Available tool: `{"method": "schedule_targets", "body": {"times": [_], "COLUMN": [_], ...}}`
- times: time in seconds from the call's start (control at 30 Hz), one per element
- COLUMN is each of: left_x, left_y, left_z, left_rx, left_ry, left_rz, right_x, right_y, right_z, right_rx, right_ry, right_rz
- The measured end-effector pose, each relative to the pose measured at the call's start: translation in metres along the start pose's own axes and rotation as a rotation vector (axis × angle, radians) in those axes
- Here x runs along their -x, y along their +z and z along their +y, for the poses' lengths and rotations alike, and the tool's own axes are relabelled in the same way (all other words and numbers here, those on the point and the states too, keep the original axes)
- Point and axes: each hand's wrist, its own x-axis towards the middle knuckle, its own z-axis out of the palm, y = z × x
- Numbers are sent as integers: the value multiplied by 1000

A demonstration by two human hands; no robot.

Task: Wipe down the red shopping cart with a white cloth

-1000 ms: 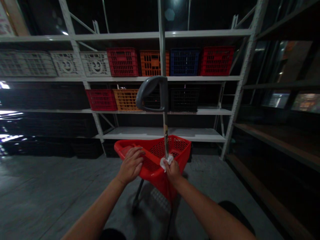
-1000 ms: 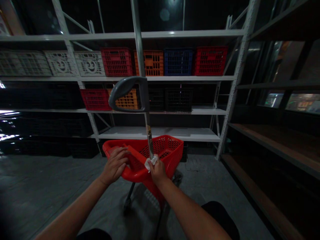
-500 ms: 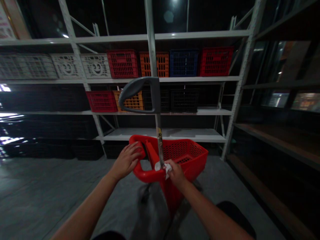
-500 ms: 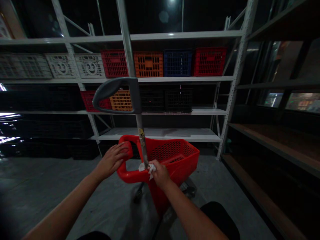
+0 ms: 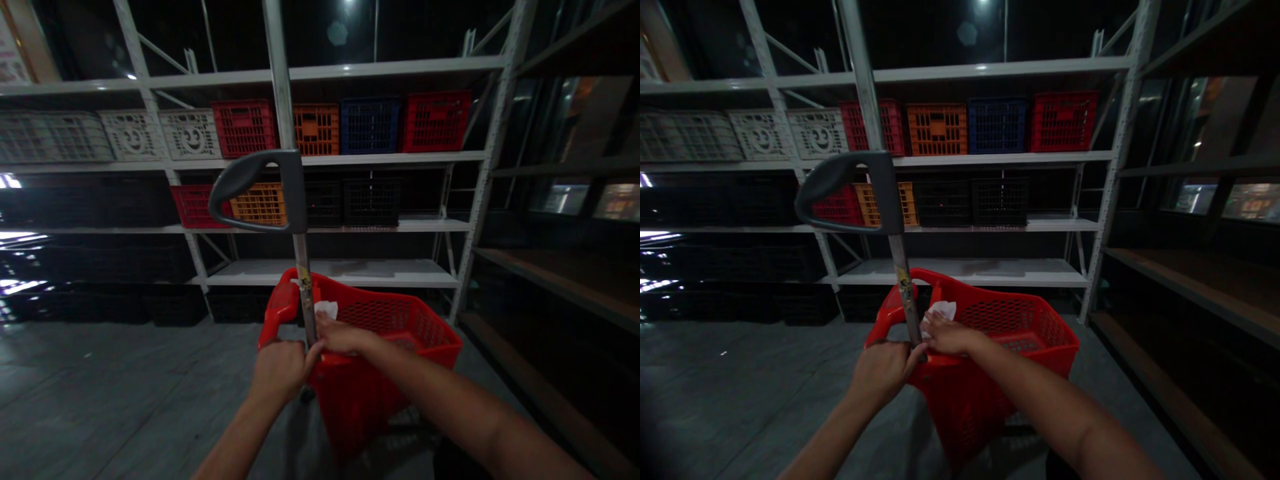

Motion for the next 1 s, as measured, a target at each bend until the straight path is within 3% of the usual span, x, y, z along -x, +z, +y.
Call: {"method": "schedule_targets", "body": {"times": [0.1, 0.27, 0.37, 0.43, 0.53, 0.63, 0.73, 0.9, 1.0], "left_x": [2, 4, 2, 1, 2, 5, 8, 8, 5], "left_y": [-1, -3, -1, 1, 3, 3, 2, 1, 1], "left_z": [-14, -18, -20, -25, -33, -35, -30, -20, -18], "left_rx": [18, -1, -17, -16, -14, -12, -5, -27, -31], "left_ry": [77, 121, 98, 78, 73, 114, 141, 121, 113], "left_rz": [9, -20, -13, 4, 10, -19, -38, -49, -60], "right_x": [-7, -55, -68, -55, -22, -7, -30, -89, -102], "right_y": [7, -15, -14, -5, 9, 12, 3, -6, 0], "right_z": [9, 25, 19, 6, -13, -12, 14, 56, 61], "right_rx": [77, 193, 209, 178, 62, 11, 87, 151, 138], "right_ry": [-95, 166, 200, 107, -185, -319, -198, 237, 251], "right_rz": [-149, -240, -223, -236, -262, -259, -249, -170, -99]}}
